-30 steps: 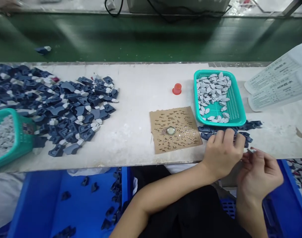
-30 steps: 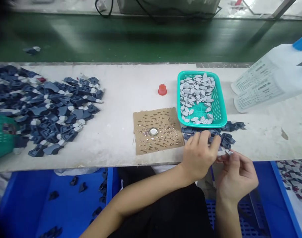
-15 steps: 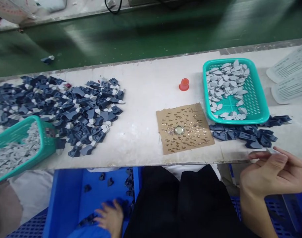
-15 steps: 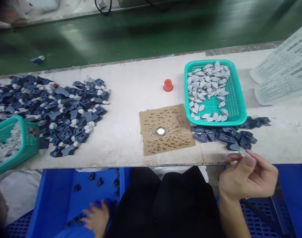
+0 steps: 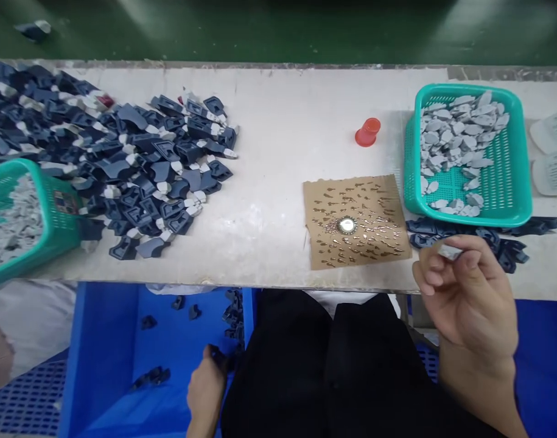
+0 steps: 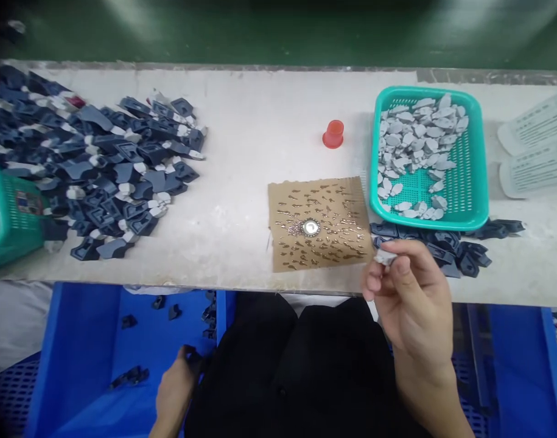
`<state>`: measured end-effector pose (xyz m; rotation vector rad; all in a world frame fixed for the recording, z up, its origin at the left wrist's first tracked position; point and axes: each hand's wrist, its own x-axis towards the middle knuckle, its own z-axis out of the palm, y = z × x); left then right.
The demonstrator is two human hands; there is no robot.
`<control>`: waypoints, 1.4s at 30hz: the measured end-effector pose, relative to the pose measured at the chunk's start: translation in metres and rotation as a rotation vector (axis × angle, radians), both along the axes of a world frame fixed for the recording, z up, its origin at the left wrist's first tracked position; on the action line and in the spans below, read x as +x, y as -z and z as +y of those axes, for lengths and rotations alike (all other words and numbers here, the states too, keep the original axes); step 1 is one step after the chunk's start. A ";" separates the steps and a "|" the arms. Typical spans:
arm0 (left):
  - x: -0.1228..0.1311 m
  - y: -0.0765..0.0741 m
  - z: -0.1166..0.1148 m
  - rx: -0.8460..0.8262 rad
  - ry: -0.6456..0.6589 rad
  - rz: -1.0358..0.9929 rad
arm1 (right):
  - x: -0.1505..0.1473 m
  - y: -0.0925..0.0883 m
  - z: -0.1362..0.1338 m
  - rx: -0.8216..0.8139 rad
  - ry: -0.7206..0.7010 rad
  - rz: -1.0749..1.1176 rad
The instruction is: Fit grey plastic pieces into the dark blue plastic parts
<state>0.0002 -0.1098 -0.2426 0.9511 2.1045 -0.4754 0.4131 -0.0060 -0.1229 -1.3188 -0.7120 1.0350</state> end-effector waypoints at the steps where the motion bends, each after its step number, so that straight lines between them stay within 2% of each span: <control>1: -0.004 -0.006 0.008 0.010 -0.018 0.025 | -0.001 -0.001 0.001 -0.017 -0.041 0.014; 3: -0.012 -0.024 0.026 0.071 -0.091 -0.064 | -0.002 -0.001 0.003 -0.040 -0.104 0.025; 6: -0.012 -0.062 0.054 0.300 -0.268 -0.487 | -0.005 -0.002 0.005 -0.056 -0.155 0.012; 8: 0.002 -0.087 0.070 0.498 -0.375 -0.824 | -0.009 -0.003 0.006 -0.060 -0.174 -0.012; 10: 0.031 -0.103 0.087 0.635 -0.436 -1.147 | -0.014 -0.003 0.007 -0.055 -0.182 -0.053; 12: 0.071 -0.110 0.103 0.689 -0.489 -1.444 | -0.019 -0.003 0.008 -0.030 -0.170 -0.117; 14: 0.113 -0.107 0.119 0.697 -0.541 -1.645 | -0.022 -0.001 0.011 -0.006 -0.127 -0.216; 17: 0.163 -0.095 0.138 0.660 -0.575 -1.876 | -0.017 0.006 0.020 0.077 -0.050 -0.685; 19: 0.182 -0.088 0.144 0.602 -0.588 -1.981 | -0.011 0.012 0.029 0.158 -0.034 -1.039; 21: 0.190 -0.083 0.147 0.566 -0.589 -1.996 | -0.005 0.015 0.039 0.230 -0.080 -1.240; 25: 0.192 -0.083 0.149 0.608 -0.571 -1.928 | -0.005 0.013 0.057 0.372 -0.200 -1.392; 29: 0.191 -0.087 0.150 0.749 -0.563 -1.853 | -0.008 0.012 0.065 0.458 -0.216 -1.436; 35: 0.185 -0.085 0.151 0.986 -0.430 -1.663 | -0.003 0.018 0.069 0.589 -0.220 -1.386; 38: 0.183 -0.082 0.151 1.010 -0.407 -1.643 | -0.003 0.020 0.072 0.669 -0.238 -1.377; 42: 0.181 -0.082 0.151 1.052 -0.370 -1.669 | -0.004 0.021 0.074 0.641 -0.289 -1.394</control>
